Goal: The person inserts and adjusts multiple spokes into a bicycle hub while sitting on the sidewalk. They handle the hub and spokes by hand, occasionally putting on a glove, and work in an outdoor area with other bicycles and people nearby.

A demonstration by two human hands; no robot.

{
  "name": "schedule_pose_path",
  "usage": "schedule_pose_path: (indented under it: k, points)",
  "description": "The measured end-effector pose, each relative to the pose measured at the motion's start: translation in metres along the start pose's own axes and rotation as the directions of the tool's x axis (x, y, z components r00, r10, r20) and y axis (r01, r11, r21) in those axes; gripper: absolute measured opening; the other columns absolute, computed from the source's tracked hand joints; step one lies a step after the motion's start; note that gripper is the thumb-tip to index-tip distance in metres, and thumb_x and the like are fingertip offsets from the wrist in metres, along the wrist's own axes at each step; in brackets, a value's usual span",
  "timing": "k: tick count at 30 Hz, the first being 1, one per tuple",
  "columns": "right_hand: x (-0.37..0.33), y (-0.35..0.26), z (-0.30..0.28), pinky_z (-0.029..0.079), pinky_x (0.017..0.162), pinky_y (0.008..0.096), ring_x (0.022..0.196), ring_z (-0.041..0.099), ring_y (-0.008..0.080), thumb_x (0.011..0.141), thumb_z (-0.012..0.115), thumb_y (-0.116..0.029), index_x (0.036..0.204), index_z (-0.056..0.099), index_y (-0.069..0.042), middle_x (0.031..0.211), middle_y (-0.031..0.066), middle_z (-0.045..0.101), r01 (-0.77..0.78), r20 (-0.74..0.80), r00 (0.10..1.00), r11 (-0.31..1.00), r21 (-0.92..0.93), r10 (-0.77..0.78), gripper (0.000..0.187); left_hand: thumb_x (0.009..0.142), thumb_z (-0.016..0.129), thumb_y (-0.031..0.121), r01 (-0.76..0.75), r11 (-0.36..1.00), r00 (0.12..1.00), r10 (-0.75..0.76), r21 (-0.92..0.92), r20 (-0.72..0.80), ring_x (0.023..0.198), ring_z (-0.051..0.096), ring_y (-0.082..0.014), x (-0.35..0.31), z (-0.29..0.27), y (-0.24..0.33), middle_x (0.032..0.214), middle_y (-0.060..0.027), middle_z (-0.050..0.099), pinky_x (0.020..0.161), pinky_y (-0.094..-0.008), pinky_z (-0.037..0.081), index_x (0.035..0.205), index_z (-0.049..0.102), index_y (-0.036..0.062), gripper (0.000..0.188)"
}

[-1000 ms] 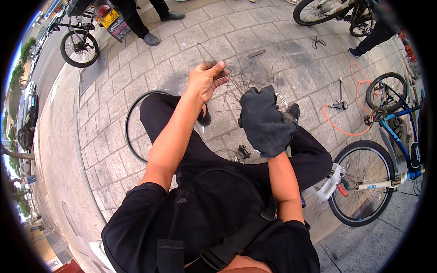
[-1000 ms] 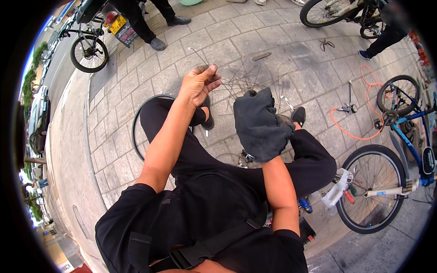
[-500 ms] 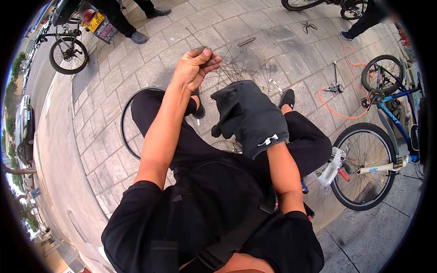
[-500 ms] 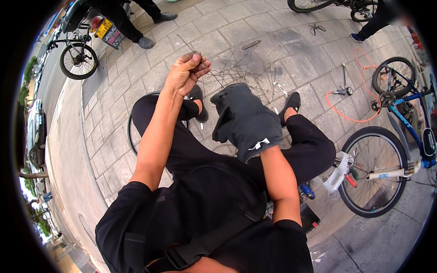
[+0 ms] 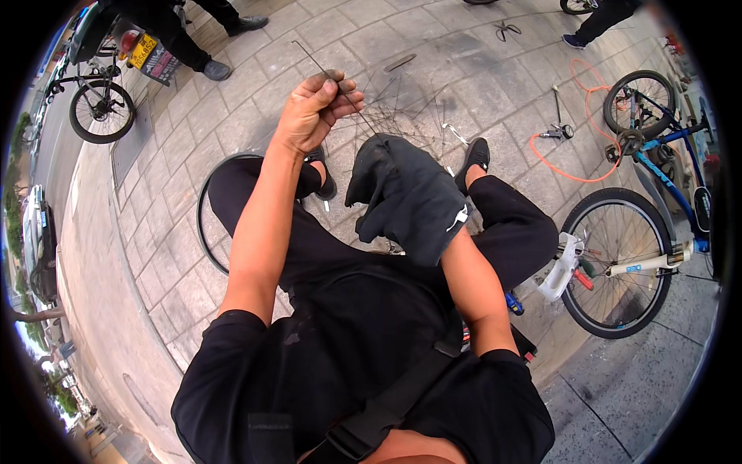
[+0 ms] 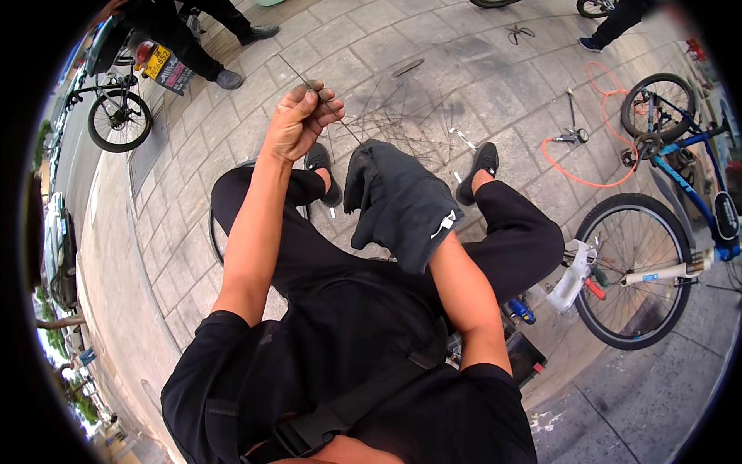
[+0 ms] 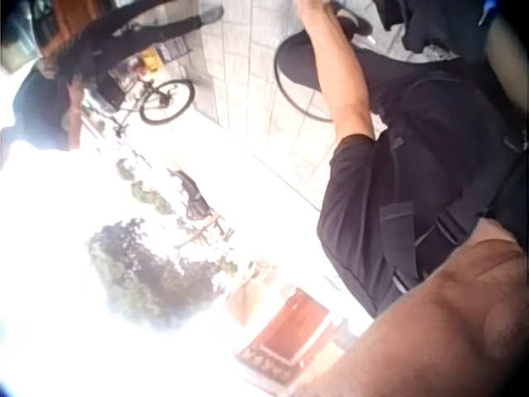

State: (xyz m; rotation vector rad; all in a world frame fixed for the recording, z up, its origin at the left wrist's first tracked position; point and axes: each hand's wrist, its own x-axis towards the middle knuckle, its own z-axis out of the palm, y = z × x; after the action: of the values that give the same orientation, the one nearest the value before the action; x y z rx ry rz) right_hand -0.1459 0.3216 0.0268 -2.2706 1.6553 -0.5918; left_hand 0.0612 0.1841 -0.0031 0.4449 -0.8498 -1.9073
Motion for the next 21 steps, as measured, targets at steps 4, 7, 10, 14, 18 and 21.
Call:
schedule_pose_path:
  k: [4,7,10,14,18,21]
  points:
    - [-0.014,0.003,0.001,0.055,0.080,0.0469,0.102,0.069,0.0347,0.065,0.089,-0.011,0.095,0.067,-0.010,0.104,0.0136,0.069,-0.014,0.003,1.000,1.000,-0.003,0.014,0.037,0.099,0.075,0.020,0.136,0.966,0.948,-0.062,0.220,-0.312,0.098,0.076,-0.0322,-0.010,0.022,-0.015,0.111,-0.0193,0.072,0.084,-0.0400,0.067,0.118,0.064,-0.0078,0.035]
    - [-0.009,0.009,0.000,0.055,0.080,0.0469,0.102,0.069,0.0347,0.065,0.089,-0.011,0.094,0.068,-0.010,0.104,0.0135,0.069,-0.018,-0.007,1.000,1.000,0.003,0.018,0.036,0.098,0.076,0.015,0.142,0.970,0.920,-0.057,0.196,-0.387,0.091,0.077,-0.0296,-0.021,0.032,-0.038,0.100,-0.0165,0.073,0.080,-0.0396,0.068,0.112,0.066,-0.0068,0.028]
    - [-0.010,0.011,0.003,0.055,0.080,0.0468,0.101,0.069,0.0348,0.065,0.089,-0.011,0.094,0.068,-0.010,0.103,0.0135,0.069,-0.025,-0.008,1.000,1.000,0.000,0.025,0.036,0.096,0.078,0.012,0.107,0.972,0.910,-0.011,0.209,-0.415,0.089,0.077,-0.0279,-0.024,0.041,-0.045,0.099,-0.0177,0.073,0.073,-0.0377,0.068,0.110,0.066,-0.0089,0.028]
    - [-0.011,0.012,0.000,0.055,0.080,0.0468,0.101,0.069,0.0348,0.065,0.089,-0.012,0.094,0.068,-0.010,0.103,0.0134,0.069,-0.033,-0.023,0.999,0.999,-0.004,0.033,0.035,0.100,0.073,0.013,0.139,0.974,0.927,-0.064,0.180,-0.368,0.090,0.076,-0.0270,-0.018,0.031,-0.042,0.098,-0.0148,0.072,0.076,-0.0374,0.067,0.110,0.065,-0.0051,0.022]
    - [-0.010,0.019,0.000,0.055,0.079,0.0467,0.101,0.069,0.0348,0.065,0.089,-0.012,0.093,0.068,-0.010,0.103,0.0134,0.069,-0.038,-0.029,0.999,0.999,-0.008,0.038,0.035,0.101,0.072,0.015,0.120,0.982,0.924,-0.056,0.149,-0.378,0.090,0.075,-0.0252,-0.018,0.021,-0.034,0.097,-0.0128,0.071,0.077,-0.0368,0.067,0.108,0.065,-0.0034,0.021]
    - [-0.011,0.022,-0.001,0.055,0.079,0.0467,0.100,0.069,0.0348,0.065,0.089,-0.012,0.093,0.068,-0.010,0.102,0.0133,0.069,-0.044,-0.030,0.999,0.999,-0.003,0.044,0.035,0.101,0.072,0.015,0.143,0.977,0.919,-0.072,0.157,-0.388,0.091,0.075,-0.0249,-0.019,0.018,-0.030,0.097,-0.0124,0.071,0.077,-0.0372,0.067,0.108,0.065,-0.0030,0.021]
